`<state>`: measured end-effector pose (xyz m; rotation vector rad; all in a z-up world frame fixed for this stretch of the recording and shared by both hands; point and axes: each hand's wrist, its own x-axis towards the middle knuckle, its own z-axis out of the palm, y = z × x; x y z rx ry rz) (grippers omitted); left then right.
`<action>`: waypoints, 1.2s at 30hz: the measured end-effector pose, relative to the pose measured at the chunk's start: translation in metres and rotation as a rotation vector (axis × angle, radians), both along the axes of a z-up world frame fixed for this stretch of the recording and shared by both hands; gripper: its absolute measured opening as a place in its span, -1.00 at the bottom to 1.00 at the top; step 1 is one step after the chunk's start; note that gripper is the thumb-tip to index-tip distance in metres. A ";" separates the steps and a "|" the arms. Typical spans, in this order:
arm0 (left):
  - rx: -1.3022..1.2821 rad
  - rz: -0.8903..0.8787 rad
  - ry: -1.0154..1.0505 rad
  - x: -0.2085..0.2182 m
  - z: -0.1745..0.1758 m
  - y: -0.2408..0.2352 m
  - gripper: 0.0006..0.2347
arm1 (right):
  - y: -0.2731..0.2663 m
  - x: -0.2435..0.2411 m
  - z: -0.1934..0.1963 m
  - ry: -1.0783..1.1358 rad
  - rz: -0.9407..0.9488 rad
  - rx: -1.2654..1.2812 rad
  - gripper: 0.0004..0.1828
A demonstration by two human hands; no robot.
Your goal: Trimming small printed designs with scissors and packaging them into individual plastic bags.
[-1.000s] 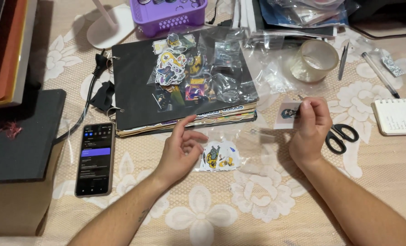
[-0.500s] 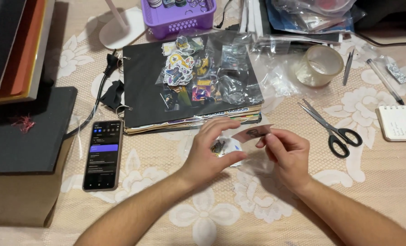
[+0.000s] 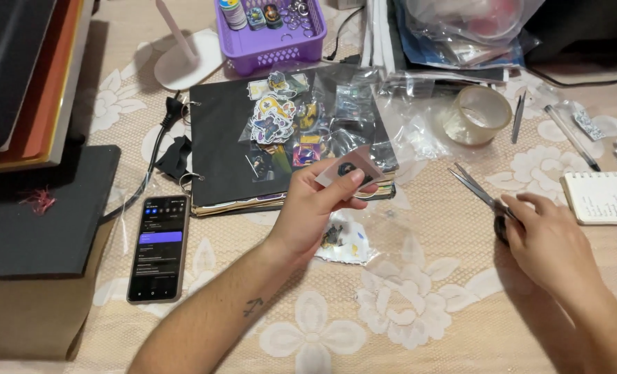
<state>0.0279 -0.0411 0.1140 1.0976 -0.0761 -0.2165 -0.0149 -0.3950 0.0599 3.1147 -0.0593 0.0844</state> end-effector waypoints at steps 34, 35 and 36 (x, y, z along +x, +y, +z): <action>0.045 0.101 -0.401 -0.009 0.105 0.003 -0.89 | 0.188 0.009 0.105 -0.323 0.671 1.186 -0.65; 0.148 0.149 -0.431 -0.008 0.103 0.004 -0.90 | 0.190 0.008 0.107 -0.347 0.693 1.144 -0.71; 0.146 0.151 -0.428 -0.007 0.101 0.003 -0.90 | 0.191 0.007 0.106 -0.342 0.692 1.143 -0.71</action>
